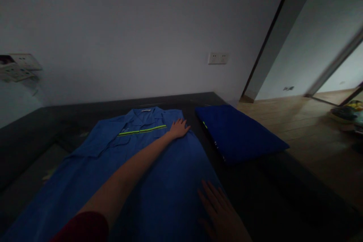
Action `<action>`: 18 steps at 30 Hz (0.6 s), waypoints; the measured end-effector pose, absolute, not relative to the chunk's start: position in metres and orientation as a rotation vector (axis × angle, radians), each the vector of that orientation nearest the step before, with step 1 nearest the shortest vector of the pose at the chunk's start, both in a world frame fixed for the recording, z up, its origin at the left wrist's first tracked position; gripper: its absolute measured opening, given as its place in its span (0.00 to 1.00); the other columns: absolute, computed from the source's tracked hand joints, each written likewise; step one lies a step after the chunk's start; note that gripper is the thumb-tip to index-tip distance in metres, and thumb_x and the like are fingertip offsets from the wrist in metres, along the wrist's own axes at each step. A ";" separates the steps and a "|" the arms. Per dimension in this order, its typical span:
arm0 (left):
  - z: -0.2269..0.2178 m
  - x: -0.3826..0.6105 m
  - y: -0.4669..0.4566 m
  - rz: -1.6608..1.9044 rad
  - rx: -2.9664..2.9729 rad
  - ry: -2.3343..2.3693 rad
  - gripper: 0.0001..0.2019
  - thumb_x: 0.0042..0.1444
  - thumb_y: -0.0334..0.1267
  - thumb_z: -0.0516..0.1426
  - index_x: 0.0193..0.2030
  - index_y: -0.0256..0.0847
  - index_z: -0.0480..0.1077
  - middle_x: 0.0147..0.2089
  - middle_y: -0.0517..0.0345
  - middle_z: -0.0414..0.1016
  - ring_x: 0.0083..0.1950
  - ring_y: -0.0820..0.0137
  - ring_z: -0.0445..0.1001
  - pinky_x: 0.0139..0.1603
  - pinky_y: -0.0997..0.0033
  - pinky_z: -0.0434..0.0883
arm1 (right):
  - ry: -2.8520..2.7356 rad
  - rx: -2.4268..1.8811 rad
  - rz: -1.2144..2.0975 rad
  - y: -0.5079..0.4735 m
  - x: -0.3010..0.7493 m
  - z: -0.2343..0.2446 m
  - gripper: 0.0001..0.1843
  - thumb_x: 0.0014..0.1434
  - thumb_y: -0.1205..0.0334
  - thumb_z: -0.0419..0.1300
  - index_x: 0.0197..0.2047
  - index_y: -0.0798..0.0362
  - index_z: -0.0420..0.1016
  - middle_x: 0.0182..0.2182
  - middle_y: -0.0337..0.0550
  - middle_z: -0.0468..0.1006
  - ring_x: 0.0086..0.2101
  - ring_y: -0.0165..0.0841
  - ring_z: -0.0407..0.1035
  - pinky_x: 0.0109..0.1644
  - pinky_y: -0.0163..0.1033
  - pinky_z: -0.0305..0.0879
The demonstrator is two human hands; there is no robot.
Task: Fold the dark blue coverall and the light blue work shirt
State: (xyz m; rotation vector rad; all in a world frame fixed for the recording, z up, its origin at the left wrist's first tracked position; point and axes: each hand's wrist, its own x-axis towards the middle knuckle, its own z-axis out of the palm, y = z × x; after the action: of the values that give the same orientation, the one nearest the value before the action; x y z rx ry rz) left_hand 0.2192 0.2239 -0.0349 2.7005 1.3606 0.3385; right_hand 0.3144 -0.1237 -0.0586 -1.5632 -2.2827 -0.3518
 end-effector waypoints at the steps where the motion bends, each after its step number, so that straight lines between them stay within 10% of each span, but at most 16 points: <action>1: -0.038 0.220 0.219 0.339 2.693 1.371 0.29 0.63 0.54 0.43 0.65 0.39 0.58 0.68 0.43 0.57 0.69 0.54 0.54 0.65 0.47 0.53 | -2.287 -1.576 -0.354 -0.124 0.314 -0.057 0.36 0.62 0.52 0.53 0.70 0.50 0.46 0.64 0.48 0.57 0.59 0.45 0.62 0.54 0.50 0.69; 9: -0.014 0.211 0.185 0.775 2.727 1.417 0.30 0.64 0.53 0.41 0.70 0.44 0.45 0.71 0.49 0.50 0.72 0.59 0.42 0.70 0.47 0.36 | -2.256 -1.697 -0.217 -0.127 0.310 -0.053 0.30 0.63 0.50 0.53 0.66 0.48 0.57 0.65 0.45 0.57 0.61 0.44 0.57 0.59 0.53 0.65; 18: 0.062 0.074 0.140 0.958 2.803 1.226 0.19 0.60 0.34 0.51 0.58 0.40 0.65 0.62 0.49 0.64 0.64 0.62 0.59 0.68 0.53 0.49 | -2.210 -1.662 -0.090 -0.130 0.308 -0.029 0.25 0.66 0.52 0.48 0.64 0.48 0.62 0.65 0.45 0.58 0.63 0.42 0.53 0.62 0.55 0.60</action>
State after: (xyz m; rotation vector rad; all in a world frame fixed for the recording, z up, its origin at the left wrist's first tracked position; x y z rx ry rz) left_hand 0.0742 0.1398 0.0618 2.8033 1.2259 0.9580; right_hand 0.3077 -0.1300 -0.0294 -1.6623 -2.2099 -0.0901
